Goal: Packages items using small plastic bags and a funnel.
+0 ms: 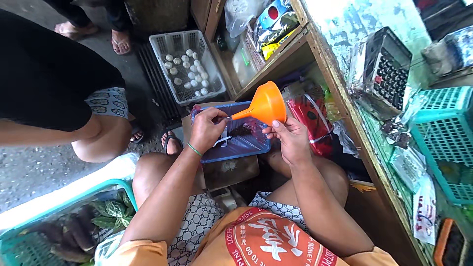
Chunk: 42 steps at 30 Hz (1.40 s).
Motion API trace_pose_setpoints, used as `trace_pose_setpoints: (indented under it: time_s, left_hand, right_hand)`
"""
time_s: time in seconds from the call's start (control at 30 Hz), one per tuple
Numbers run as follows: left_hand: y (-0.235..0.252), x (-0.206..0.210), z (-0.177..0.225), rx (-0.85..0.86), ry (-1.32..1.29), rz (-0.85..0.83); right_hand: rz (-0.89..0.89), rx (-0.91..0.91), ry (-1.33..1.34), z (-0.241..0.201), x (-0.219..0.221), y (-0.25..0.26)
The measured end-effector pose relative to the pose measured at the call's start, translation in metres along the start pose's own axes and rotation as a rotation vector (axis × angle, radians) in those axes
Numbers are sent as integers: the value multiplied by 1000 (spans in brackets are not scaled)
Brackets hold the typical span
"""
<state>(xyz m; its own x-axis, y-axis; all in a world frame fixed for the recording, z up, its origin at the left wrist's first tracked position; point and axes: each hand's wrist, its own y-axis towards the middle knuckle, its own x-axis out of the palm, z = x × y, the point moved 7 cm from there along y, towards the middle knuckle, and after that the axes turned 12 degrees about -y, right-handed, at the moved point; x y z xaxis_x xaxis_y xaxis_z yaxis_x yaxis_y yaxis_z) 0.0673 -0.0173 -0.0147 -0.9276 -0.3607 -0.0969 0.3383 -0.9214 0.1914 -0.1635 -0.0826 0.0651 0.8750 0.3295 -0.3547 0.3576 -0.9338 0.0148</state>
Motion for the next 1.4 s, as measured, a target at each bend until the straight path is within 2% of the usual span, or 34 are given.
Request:
trace_pose_setpoints:
  time_s: [0.2,0.37,0.53,0.6,0.73,0.83,0.9,0.93,0.97,1.03,1.1,1.13,1.2,1.27,1.4]
  left_hand:
    - [0,4,0,9,-2,-14]
    - [-5,7,10,42,-76,-106]
    - [0,6,2,57,-86,-83]
    - [-1,5,2,-52,-189,-119]
    - [-5,7,-12,-390,-617,-180]
    - [2,-9,-20,-379,-677,-179]
    - [7,-29,-25,-328,-661,-63]
    - [9,-39,-29,-301,-663,18]
    - [11,-48,-34,-276,-669,92]
    - [15,-61,-41,-238,-707,196]
    - [18,-67,-44,-230,-735,263]
    - [19,-69,-45,-221,-733,286]
    - [18,-71,-48,-212,-726,315]
    - [17,-72,-48,-212,-744,328]
    - [21,-77,-46,-166,-716,388]
  right_hand:
    - [-6,21,-5,2,0,-1]
    - [1,47,-16,4,1,0]
    - [-69,58,-4,3,8,3]
    - [-142,30,-71,-5,14,9]
    - [-299,-153,-215,-26,33,30]
    - [-315,-221,-56,-30,44,55]
    - [-143,-128,-26,1,45,78]
    - [-48,-32,-99,30,50,87]
    - [-59,71,-251,67,63,89]
    - [-375,139,-598,148,114,70]
    - [-740,98,-891,221,164,38]
    - [-855,79,-1001,245,178,29]
    - [-976,53,-1160,271,190,20]
    - [-991,18,-1251,281,190,21]
    - [-1016,-44,-1303,276,184,36]
